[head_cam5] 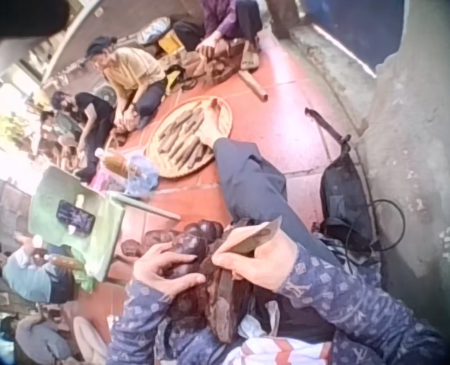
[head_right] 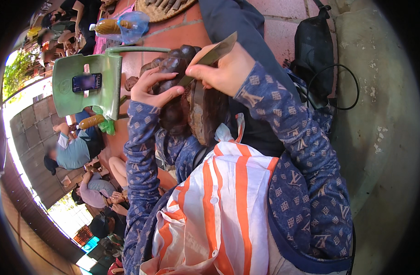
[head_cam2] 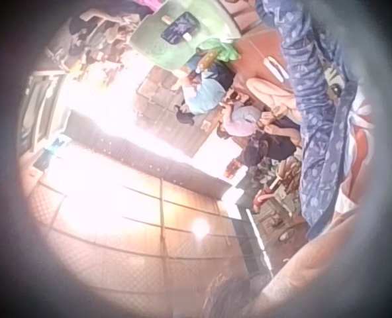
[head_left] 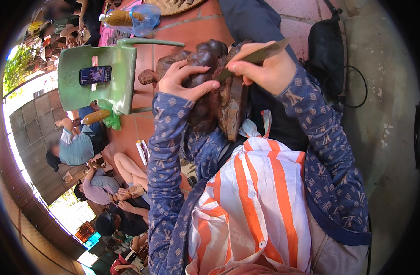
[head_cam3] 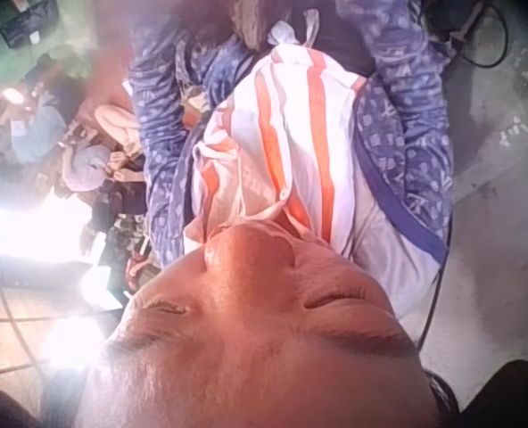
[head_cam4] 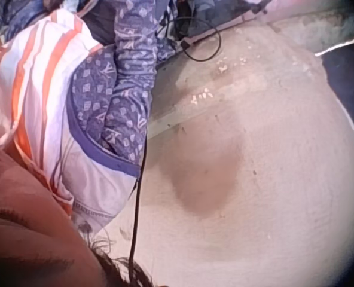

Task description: The person carves a wooden figurine using a small knife and a metal file while seated on the floor. They hold the wood with one hand and use the tools to shape and smooth the surface, occasionally rotating the piece to access different areas.

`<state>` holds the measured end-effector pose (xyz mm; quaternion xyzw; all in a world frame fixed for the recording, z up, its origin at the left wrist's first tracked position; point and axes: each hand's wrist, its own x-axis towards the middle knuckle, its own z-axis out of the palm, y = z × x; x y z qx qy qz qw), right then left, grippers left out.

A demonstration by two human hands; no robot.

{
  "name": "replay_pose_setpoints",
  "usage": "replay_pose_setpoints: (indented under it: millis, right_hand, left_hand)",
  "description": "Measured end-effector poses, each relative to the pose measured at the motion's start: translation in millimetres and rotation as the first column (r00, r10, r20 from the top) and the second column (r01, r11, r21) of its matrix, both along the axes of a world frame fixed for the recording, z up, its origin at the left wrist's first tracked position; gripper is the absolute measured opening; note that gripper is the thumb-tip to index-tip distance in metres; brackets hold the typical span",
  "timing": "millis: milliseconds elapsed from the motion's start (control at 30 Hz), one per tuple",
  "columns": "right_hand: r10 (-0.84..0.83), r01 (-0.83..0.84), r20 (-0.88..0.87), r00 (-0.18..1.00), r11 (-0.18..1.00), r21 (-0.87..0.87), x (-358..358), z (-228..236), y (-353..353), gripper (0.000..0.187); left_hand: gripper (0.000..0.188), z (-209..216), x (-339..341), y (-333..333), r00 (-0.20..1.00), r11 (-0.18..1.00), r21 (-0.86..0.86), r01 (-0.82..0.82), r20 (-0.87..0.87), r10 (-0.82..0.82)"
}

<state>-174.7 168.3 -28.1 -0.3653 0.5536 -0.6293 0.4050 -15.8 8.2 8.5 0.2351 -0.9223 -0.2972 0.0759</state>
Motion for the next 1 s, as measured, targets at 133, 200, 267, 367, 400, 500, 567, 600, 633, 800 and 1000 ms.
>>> replay_pose_setpoints:
  millis: [133,200,267,367,400,500,567,600,633,800,1000]
  right_hand:
    - [-0.008,0.014,-0.11,0.994,0.999,0.049,-7,4,2,0.013]
    - [0.021,-0.016,-0.07,0.997,0.997,0.07,-10,4,-1,0.013]
    - [0.054,-0.054,0.046,0.997,0.999,0.005,-11,5,-4,0.014]
    - [0.042,-0.042,0.106,0.994,0.999,-0.002,-11,2,-6,0.017]
    - [0.026,-0.028,0.105,0.994,1.0,0.009,-12,-2,-9,0.019]
    - [-0.013,0.015,-0.04,0.999,0.999,0.048,-12,1,-7,0.017]
    - [-0.018,0.021,-0.073,0.997,0.998,0.052,-9,4,-7,0.017]
    - [-0.018,0.022,-0.061,0.998,0.999,0.05,-9,5,-7,0.017]
    - [-0.019,0.022,-0.049,0.999,0.999,0.047,-8,5,-7,0.017]
    - [-0.003,0.003,0.162,0.987,1.0,-0.001,-6,8,-10,0.019]
    - [0.03,-0.031,0.016,0.999,0.995,0.094,-12,5,-8,0.015]
  left_hand:
    - [0.039,2,-9,17,0.988,0.984,-0.111,-0.142,0.047,0.148]
    - [0.037,4,-6,11,0.996,0.996,-0.026,-0.089,0.029,0.089]
    - [0.035,5,-4,-2,1.0,0.993,0.122,-0.001,-0.024,0.004]
    - [0.038,4,-4,-1,1.0,0.995,0.096,-0.013,-0.018,0.015]
    - [0.041,2,-4,1,0.999,0.997,0.07,-0.027,-0.03,0.029]
    - [0.058,2,-12,11,0.976,0.977,0.04,-0.209,0.061,0.207]
    - [0.067,2,-12,12,0.958,0.961,-0.004,-0.277,0.071,0.277]
    - [0.072,2,-13,12,0.949,0.952,-0.025,-0.305,0.076,0.306]
    - [0.074,0,-11,9,0.967,0.967,0.033,-0.252,0.035,0.251]
    - [0.076,-4,-2,-13,0.988,0.954,0.286,-0.086,-0.096,0.117]
    - [0.072,-4,-10,6,0.969,0.969,0.005,-0.246,0.03,0.246]
